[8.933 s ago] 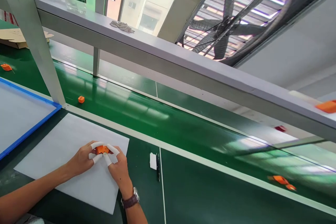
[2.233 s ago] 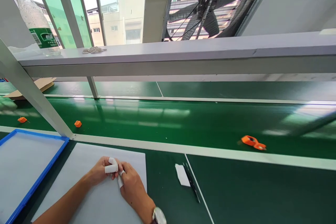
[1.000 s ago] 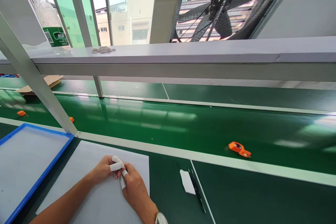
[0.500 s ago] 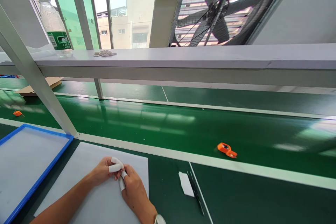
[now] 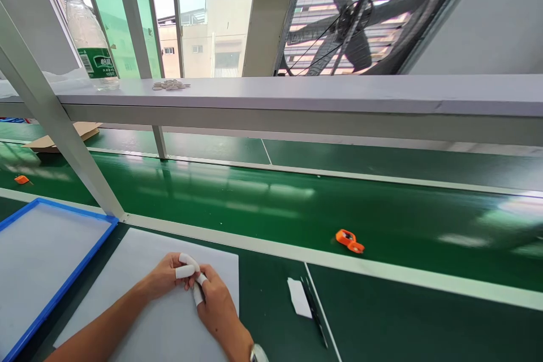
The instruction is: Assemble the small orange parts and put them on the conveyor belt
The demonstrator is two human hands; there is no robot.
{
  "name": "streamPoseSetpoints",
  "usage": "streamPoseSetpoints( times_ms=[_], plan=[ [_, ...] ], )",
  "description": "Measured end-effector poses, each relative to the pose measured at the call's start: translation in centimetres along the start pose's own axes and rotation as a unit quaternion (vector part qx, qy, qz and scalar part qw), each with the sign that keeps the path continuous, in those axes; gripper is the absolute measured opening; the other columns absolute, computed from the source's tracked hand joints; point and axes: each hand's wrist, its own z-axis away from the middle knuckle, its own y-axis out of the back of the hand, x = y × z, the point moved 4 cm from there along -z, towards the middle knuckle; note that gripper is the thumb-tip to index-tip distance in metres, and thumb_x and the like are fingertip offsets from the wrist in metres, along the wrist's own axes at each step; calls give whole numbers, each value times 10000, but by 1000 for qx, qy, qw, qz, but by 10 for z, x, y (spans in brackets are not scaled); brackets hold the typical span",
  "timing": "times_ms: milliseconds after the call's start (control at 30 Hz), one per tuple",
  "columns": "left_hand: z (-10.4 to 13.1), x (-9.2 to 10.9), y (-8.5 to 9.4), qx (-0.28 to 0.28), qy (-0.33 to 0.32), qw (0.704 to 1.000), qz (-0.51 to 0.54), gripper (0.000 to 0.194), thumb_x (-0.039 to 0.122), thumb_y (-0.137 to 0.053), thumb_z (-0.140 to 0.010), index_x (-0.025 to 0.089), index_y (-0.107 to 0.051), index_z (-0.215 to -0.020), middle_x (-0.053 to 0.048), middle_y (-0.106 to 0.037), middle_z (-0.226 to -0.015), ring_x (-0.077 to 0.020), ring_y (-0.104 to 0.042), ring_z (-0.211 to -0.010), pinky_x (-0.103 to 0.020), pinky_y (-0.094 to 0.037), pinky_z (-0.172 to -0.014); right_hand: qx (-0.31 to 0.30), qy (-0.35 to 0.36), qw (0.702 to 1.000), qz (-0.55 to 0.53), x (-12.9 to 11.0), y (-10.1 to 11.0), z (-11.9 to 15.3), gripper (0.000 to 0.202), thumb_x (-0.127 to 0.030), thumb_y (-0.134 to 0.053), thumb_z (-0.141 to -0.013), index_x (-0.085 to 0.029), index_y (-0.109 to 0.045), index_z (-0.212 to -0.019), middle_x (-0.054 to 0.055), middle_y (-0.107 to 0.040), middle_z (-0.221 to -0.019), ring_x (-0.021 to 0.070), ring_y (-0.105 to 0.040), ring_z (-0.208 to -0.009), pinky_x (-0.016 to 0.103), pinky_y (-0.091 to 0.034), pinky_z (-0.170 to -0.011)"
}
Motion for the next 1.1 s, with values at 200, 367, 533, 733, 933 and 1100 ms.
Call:
streamPoseSetpoints(
  times_ms=[200, 367, 533, 733, 933, 1100],
  plan=[
    [0, -1, 0, 3, 4, 1000, -5, 273, 363, -771, -801, 94, -757, -848, -43, -650, -640, -109, -536, -558, -222, -404, -562, 7, 11, 1000, 20, -2, 0, 1, 380, 50, -434, -760, -219, -604, -967, 83, -615, -1106, 226, -613, -1009, 359, -548, -879],
    [1, -1, 1, 2, 10, 1000, -10, 279, 375, -773, -804, 101, -757, -851, -45, -654, -662, -111, -538, -575, -221, -397, -569, 9, 13, 999, 28, -2, -1, 1, 347, 36, -463, -773, -221, -605, -957, 81, -618, -1082, 224, -620, -974, 354, -548, -856],
    [2, -1, 2, -9, 17, 1000, -10, 272, 383, -751, -833, 112, -744, -850, -34, -652, -666, -112, -531, -592, -229, -413, -601, 4, 1, 999, 37, -4, 0, 0, 319, 26, -504, -765, -212, -624, -941, 83, -617, -1078, 220, -618, -982, 340, -541, -866],
    [2, 0, 4, -1, 17, 996, -89, 271, 403, -710, -867, 133, -731, -849, -20, -651, -676, -129, -533, -636, -243, -423, -643, 5, -11, 998, 60, -7, 0, 0, 261, -25, -535, -808, -212, -638, -958, 72, -611, -1049, 210, -615, -958, 324, -540, -861],
    [0, 6, -3, -16, 1, 994, -106, 286, 424, -703, -865, 140, -726, -885, -11, -650, -649, -131, -551, -610, -248, -432, -631, 11, -6, 998, 57, -4, -2, 2, 256, -10, -533, -794, -215, -634, -909, 65, -605, -997, 214, -612, -949, 334, -545, -855],
    [0, 7, -3, 0, -11, 995, -96, 295, 422, -714, -847, 128, -716, -825, -14, -646, -631, -128, -557, -586, -247, -436, -613, 15, -5, 999, 40, -3, -4, 1, 269, -3, -499, -813, -204, -635, -930, 89, -615, -1055, 222, -621, -984, 367, -547, -888]
  ],
)
